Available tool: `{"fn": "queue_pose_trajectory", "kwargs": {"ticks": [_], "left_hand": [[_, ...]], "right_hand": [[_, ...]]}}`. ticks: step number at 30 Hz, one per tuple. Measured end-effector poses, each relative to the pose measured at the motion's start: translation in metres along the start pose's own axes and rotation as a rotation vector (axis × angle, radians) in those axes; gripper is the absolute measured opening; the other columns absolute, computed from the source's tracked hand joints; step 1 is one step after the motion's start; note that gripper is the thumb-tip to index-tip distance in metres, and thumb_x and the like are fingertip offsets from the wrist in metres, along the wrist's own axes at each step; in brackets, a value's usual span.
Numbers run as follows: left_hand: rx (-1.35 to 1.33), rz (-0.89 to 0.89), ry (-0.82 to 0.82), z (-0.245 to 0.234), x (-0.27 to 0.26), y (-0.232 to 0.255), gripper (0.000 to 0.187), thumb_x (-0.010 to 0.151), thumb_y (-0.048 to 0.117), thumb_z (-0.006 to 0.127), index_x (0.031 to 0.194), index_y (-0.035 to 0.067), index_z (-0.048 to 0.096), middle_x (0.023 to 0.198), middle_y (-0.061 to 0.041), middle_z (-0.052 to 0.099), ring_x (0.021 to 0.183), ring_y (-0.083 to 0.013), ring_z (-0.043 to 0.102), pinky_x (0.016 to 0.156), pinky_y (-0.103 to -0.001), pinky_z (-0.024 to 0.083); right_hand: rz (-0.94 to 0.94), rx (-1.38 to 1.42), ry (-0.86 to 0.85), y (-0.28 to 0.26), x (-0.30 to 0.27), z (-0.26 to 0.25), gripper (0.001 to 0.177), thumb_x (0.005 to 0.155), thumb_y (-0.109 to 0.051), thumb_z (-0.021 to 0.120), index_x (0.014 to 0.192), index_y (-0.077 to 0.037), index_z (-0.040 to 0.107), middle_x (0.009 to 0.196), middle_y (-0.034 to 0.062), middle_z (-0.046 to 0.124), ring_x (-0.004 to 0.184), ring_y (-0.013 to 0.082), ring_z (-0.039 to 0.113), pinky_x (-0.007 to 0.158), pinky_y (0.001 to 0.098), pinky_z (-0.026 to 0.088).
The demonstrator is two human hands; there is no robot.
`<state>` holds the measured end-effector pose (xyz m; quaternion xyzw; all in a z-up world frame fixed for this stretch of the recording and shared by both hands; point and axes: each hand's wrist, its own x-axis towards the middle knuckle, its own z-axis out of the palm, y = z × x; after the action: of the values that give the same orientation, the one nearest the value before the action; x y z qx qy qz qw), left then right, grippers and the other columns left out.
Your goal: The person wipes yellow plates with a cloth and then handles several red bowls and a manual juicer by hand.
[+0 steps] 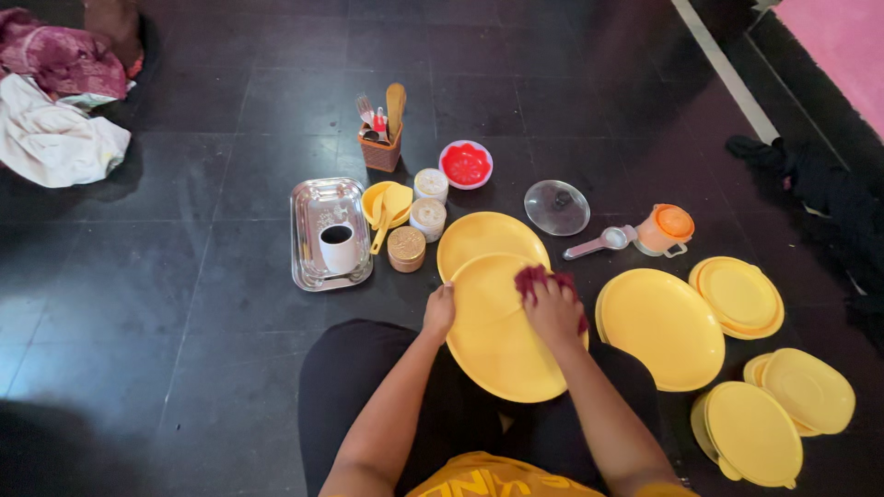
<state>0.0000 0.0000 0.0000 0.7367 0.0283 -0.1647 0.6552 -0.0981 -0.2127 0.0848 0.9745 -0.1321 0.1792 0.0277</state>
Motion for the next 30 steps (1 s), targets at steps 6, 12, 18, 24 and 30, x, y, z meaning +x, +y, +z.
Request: {"fn": "queue_pose_trajectory", "kwargs": {"ticks": [6, 12, 18, 24, 30], "left_hand": [[-0.024, 0.012, -0.009, 0.003, 0.008, -0.001, 0.051, 0.106, 0.037, 0.040, 0.119, -0.004, 0.066, 0.110, -0.022, 0.074, 0.105, -0.0349, 0.070, 0.093, -0.041, 0.050], [-0.047, -0.049, -0.022, -0.003, 0.013, -0.006, 0.051, 0.106, 0.037, 0.038, 0.130, -0.001, 0.063, 0.122, -0.022, 0.069, 0.110, -0.0327, 0.066, 0.096, -0.042, 0.050], [-0.844, -0.041, -0.341, -0.008, 0.006, 0.015, 0.059, 0.108, 0.044, 0.033, 0.145, 0.003, 0.053, 0.140, -0.014, 0.062, 0.126, -0.0274, 0.061, 0.106, -0.038, 0.049], [-0.326, -0.197, -0.005, -0.006, 0.011, 0.013, 0.066, 0.105, 0.058, 0.038, 0.139, 0.006, 0.059, 0.132, -0.012, 0.061, 0.114, -0.0261, 0.059, 0.090, -0.038, 0.049], [0.095, -0.053, 0.181, -0.010, 0.018, -0.003, 0.068, 0.105, 0.054, 0.043, 0.094, -0.005, 0.075, 0.088, -0.025, 0.074, 0.085, -0.0430, 0.071, 0.080, -0.048, 0.053]], "right_hand": [[-0.223, 0.212, -0.163, -0.015, -0.103, -0.072, 0.047, 0.089, -0.046, 0.066, 0.124, -0.014, 0.065, 0.118, 0.0094, 0.062, 0.101, 0.0323, 0.060, 0.076, 0.0506, 0.052], [-0.487, 0.144, -0.084, -0.087, -0.123, -0.091, 0.052, 0.069, -0.028, 0.077, 0.117, -0.012, 0.069, 0.121, 0.0099, 0.063, 0.104, 0.0317, 0.057, 0.079, 0.0507, 0.047], [-0.346, 0.599, 0.057, -0.060, -0.079, -0.079, 0.046, 0.071, -0.016, 0.082, 0.115, -0.010, 0.068, 0.111, 0.0111, 0.067, 0.102, 0.0320, 0.065, 0.085, 0.0436, 0.053], [0.611, 1.467, -0.135, 0.042, -0.049, -0.116, 0.040, 0.082, -0.018, 0.084, 0.118, -0.007, 0.070, 0.095, 0.0045, 0.069, 0.078, 0.0200, 0.061, 0.070, 0.0370, 0.050], [0.141, 0.433, 0.225, 0.039, -0.071, -0.101, 0.041, 0.089, -0.030, 0.080, 0.122, -0.008, 0.069, 0.112, 0.0125, 0.069, 0.101, 0.0331, 0.067, 0.086, 0.0442, 0.054]]}}
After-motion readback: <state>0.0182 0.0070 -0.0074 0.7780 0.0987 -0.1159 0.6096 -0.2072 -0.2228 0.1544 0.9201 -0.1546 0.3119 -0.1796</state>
